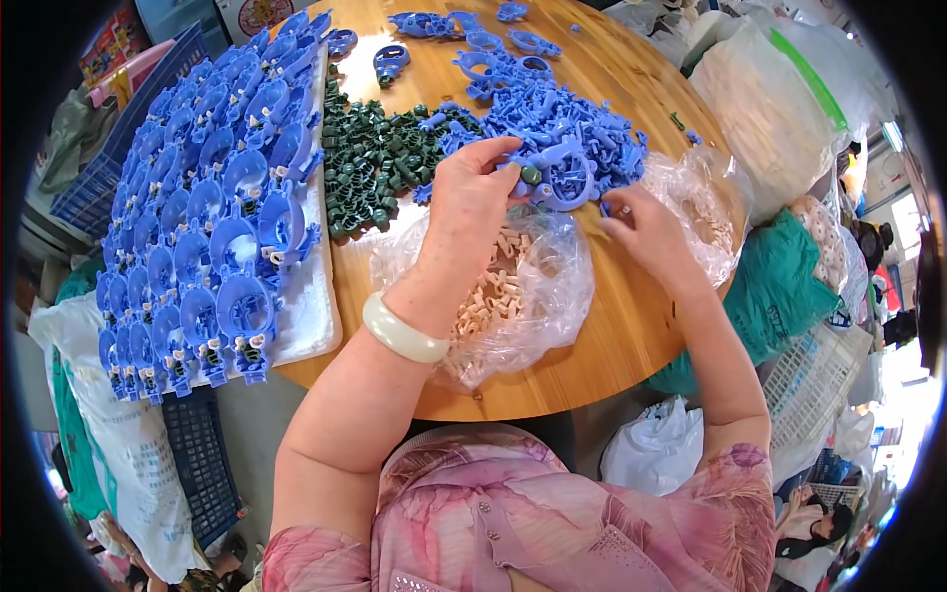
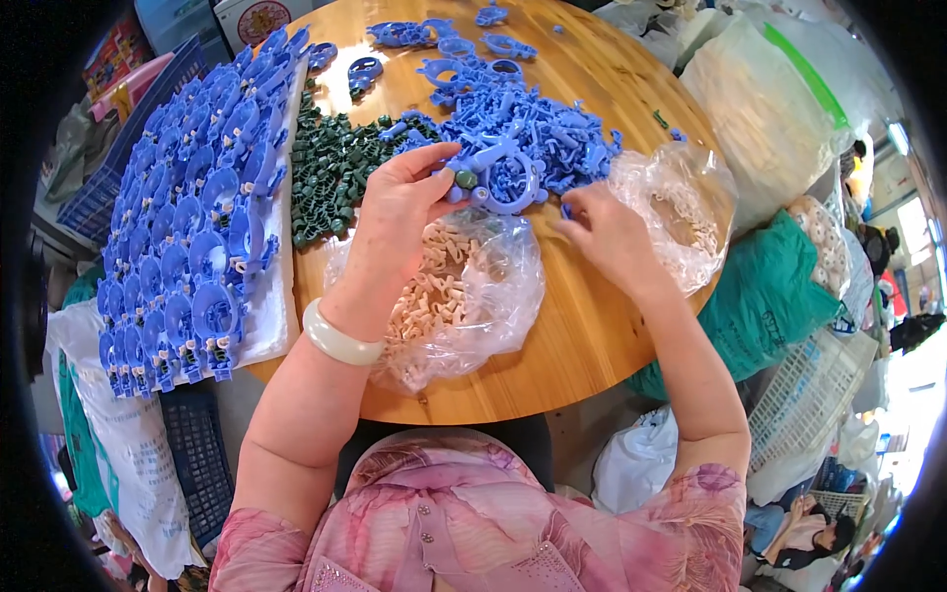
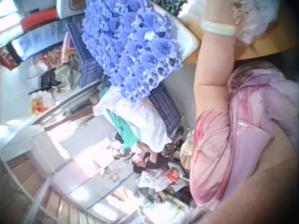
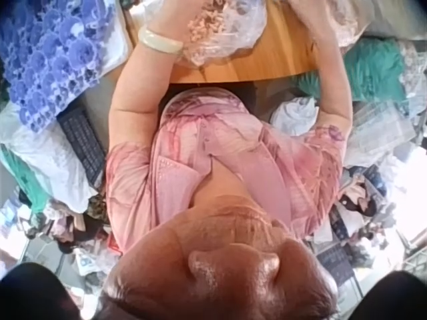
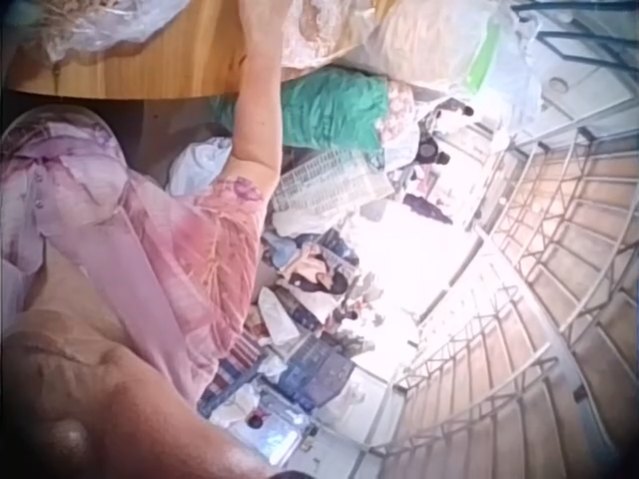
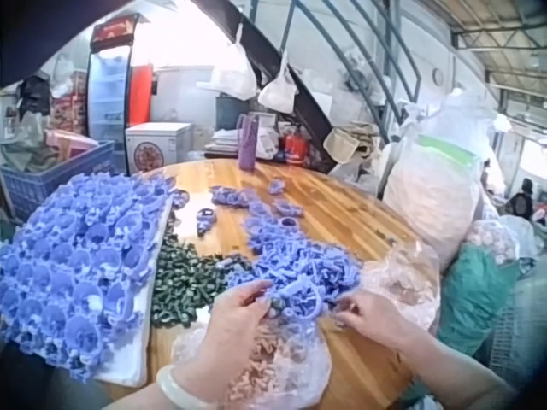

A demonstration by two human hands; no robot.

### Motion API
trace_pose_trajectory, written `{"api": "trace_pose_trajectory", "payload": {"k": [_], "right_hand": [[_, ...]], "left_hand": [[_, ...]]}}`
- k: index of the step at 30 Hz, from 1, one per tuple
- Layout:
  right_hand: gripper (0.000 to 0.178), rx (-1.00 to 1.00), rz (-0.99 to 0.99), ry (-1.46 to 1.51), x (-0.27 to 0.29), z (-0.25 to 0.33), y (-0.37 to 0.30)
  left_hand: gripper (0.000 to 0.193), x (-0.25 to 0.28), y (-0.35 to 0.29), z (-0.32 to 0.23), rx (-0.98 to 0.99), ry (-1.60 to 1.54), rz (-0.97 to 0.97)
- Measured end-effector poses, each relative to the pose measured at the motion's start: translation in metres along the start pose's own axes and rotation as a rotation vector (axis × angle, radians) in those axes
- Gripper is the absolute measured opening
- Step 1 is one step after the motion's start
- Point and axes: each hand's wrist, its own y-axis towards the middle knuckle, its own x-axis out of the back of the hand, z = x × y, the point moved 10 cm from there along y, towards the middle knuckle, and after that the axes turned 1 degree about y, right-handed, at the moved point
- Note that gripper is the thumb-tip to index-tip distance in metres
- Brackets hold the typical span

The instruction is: Assembling small plastic components by hand into a blue circular frame.

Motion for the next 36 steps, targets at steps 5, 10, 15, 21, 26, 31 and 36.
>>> {"api": "trace_pose_trajectory", "payload": {"k": [5, 10, 15, 21, 26, 31, 36], "right_hand": [[0.024, 0.172, -0.102, -0.151, -0.002, 0.006, -0.007], [0.019, -0.294, 0.308, 0.733, -0.027, -0.020, -0.022], [0.019, -0.373, 0.237, 1.053, -0.016, -0.014, -0.027], [0.019, -0.263, 0.136, 1.084, 0.004, 0.019, -0.015], [0.019, -0.056, 0.044, 0.995, 0.011, 0.055, -0.007], [0.023, 0.245, -0.187, 0.213, 0.026, 0.090, -0.009], [0.022, 0.457, -0.337, -0.013, 0.041, 0.115, -0.022]], "left_hand": [[0.025, 0.002, 0.000, 0.004, 0.013, -0.003, -0.028], [0.025, 0.002, 0.001, 0.005, 0.012, -0.004, -0.009], [0.026, -0.001, 0.001, 0.012, 0.034, -0.007, 0.009], [0.026, 0.000, 0.001, 0.019, 0.077, 0.002, 0.004], [0.026, -0.001, 0.000, 0.018, 0.092, -0.005, -0.019], [0.026, 0.001, 0.000, 0.020, 0.091, -0.028, -0.034], [0.026, -0.002, -0.002, 0.014, 0.083, -0.048, -0.028]]}}
